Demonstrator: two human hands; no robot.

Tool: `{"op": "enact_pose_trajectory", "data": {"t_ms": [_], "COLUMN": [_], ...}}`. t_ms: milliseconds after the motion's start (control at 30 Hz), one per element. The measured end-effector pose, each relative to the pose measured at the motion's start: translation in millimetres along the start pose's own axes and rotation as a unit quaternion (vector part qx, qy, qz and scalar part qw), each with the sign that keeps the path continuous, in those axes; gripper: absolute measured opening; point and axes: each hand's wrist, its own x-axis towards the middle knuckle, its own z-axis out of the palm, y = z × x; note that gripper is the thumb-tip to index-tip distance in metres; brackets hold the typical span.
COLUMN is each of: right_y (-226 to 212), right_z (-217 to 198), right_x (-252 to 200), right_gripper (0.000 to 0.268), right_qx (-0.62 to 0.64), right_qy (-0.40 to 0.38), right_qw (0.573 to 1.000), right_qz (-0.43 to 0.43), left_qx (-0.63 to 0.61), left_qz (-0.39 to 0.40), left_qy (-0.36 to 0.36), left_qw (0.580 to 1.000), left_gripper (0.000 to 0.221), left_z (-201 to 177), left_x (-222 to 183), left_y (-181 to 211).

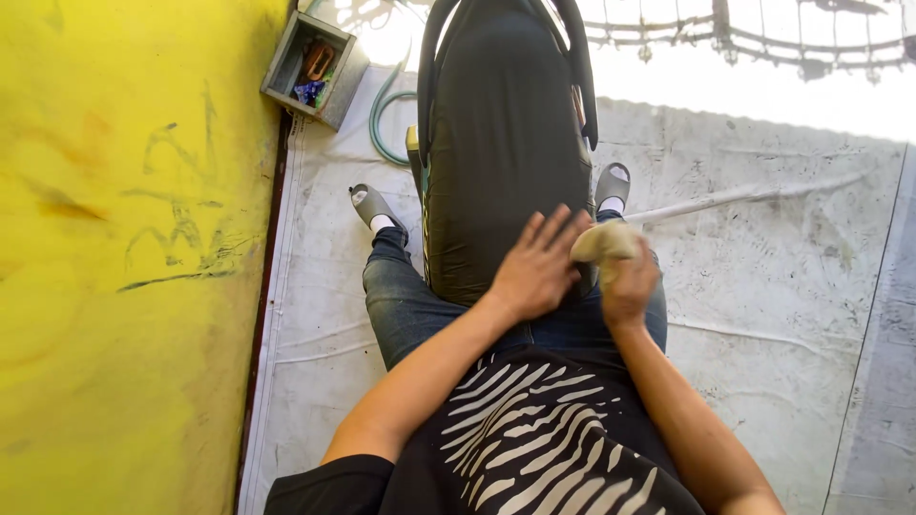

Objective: The person cleans the underside of a scooter seat with a cloth, then flips the seat over and wipes the top surface. The person sits on the floor while continuing to wipe the seat.

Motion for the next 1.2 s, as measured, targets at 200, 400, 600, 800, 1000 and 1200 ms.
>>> {"op": "enact_pose_trajectory", "data": {"t_ms": [200,400,600,800,1000,1200], "right_y": [13.5,-21.1,-1.8,-22.2,-37.3,-30.6], "right_z": [-19.2,3.4,57.2,106.3,155.9,212.2], "right_x": [23.3,1.7,25.3,124.4,215.8,283.9], "right_gripper": [0.044,0.047,0.047,0.052,0.056,0.032], "right_qx": [0.278,-0.1,-0.259,-0.235,-0.237,-0.272], "right_qy": [0.217,-0.149,-0.14,-0.117,-0.13,-0.055], "right_qw": [0.935,0.969,0.91,0.931,0.929,0.921], "right_qz": [0.048,-0.17,-0.29,-0.255,-0.251,-0.276], "left_qx": [0.04,0.005,-0.095,-0.059,-0.088,-0.077], "left_qz": [0.017,-0.307,-0.275,-0.368,-0.43,-0.438], "left_qy": [0.011,-0.015,0.21,0.202,0.184,0.195], "left_qw": [0.999,0.951,0.933,0.905,0.879,0.874], "left_gripper": [0.067,0.066,0.055,0.052,0.05,0.05], "left_z": [-4.1,-66.6,-18.9,-41.2,-60.8,-62.1], "left_x": [6.2,27.3,-0.6,15.1,24.1,25.9], "left_y": [-36.7,-165.4,-158.5,-123.3,-110.4,-109.9]}}
